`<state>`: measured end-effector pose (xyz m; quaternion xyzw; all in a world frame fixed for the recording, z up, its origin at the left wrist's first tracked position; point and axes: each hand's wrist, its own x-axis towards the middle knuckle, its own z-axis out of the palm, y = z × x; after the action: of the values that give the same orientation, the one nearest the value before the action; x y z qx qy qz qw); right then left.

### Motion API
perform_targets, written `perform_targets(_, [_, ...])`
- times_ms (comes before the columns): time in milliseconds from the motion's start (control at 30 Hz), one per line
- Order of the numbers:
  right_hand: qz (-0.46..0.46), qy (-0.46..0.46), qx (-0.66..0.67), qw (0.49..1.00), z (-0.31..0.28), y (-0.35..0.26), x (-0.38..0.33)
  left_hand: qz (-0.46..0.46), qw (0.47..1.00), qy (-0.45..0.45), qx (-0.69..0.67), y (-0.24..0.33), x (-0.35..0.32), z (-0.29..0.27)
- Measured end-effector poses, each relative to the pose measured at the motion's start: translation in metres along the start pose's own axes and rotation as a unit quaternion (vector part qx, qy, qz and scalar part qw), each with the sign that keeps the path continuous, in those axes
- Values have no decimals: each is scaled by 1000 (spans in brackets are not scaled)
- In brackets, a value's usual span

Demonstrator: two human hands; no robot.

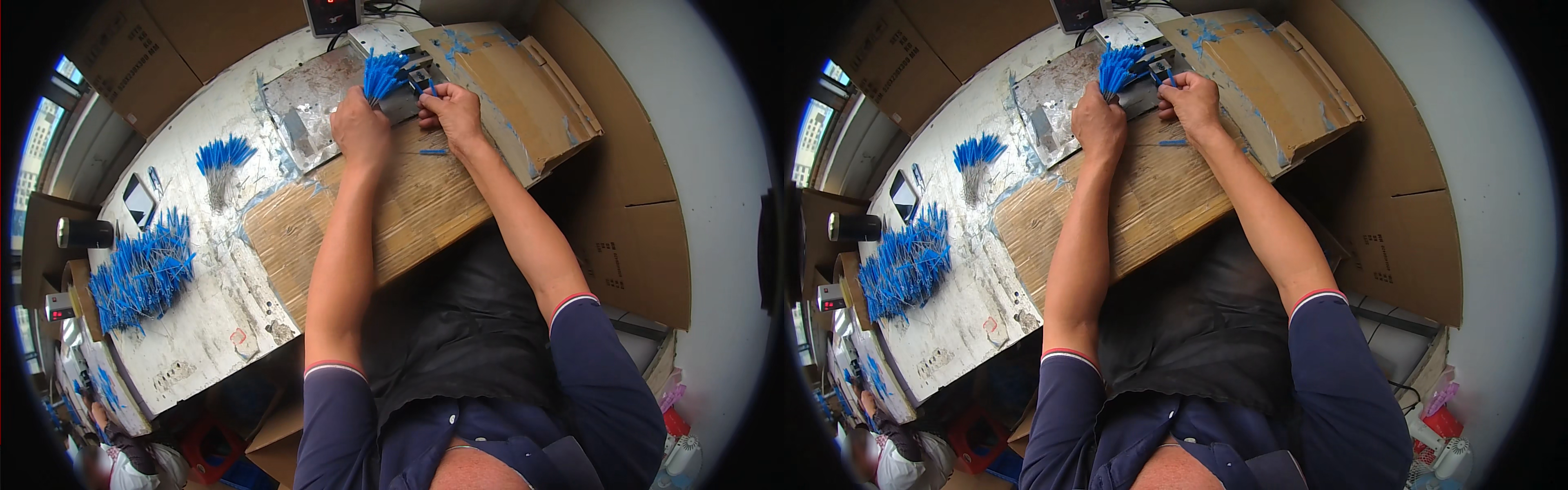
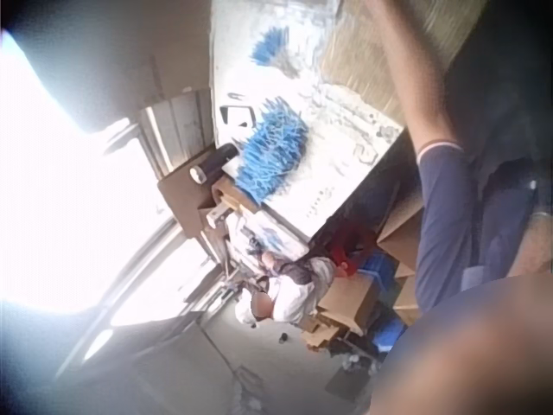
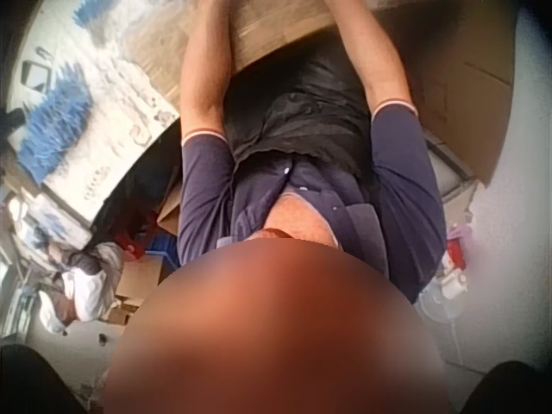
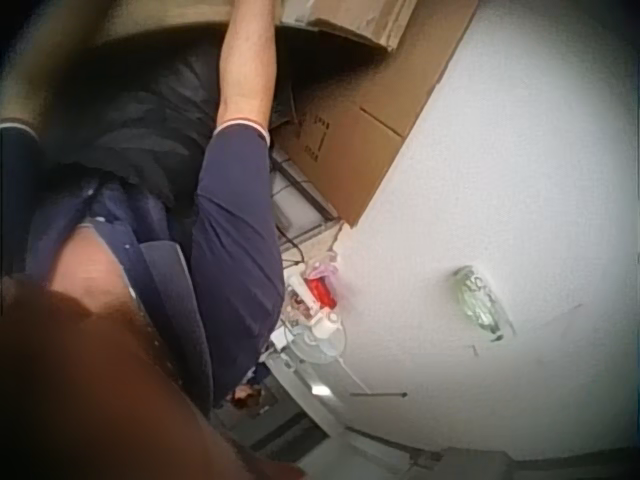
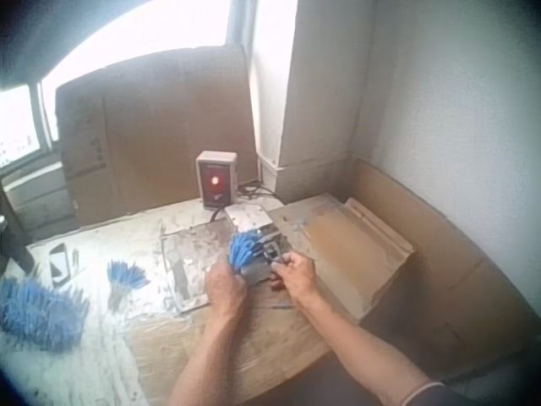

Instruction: Bundling and processing blue fiber bundles using a counting and bundling machine.

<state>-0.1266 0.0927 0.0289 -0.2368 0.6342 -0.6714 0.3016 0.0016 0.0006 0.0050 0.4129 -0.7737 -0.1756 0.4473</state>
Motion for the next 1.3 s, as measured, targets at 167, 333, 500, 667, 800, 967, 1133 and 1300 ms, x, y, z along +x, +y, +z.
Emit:
perform_targets(167, [-34,18,-161,986,1,-4,-4,-5,1000,-20,12,2,0,-2])
perform_targets(333, [-59,-6,-186,981,-5,0,-2,12,1000,-11,17,2,0,-1])
perform_targets(500, [-53,-37,-138,988,-8,-1,-1,67,997,19,31,1,-2,1])
perform_targets(667, [-58,-16,-179,982,1,-10,-4,6,999,11,50,-4,-1,2])
perform_targets(800, [-33,-9,-232,972,8,-15,0,-50,998,7,26,3,1,-3])
perform_targets(967, [-58,23,-236,970,20,-14,8,-59,998,15,10,1,2,-5])
perform_targets(1133, [-67,26,-309,948,21,-10,20,-47,999,21,6,4,3,-3])
perform_targets(1300, [-51,40,-259,964,26,-11,13,-17,999,43,14,1,2,-3])
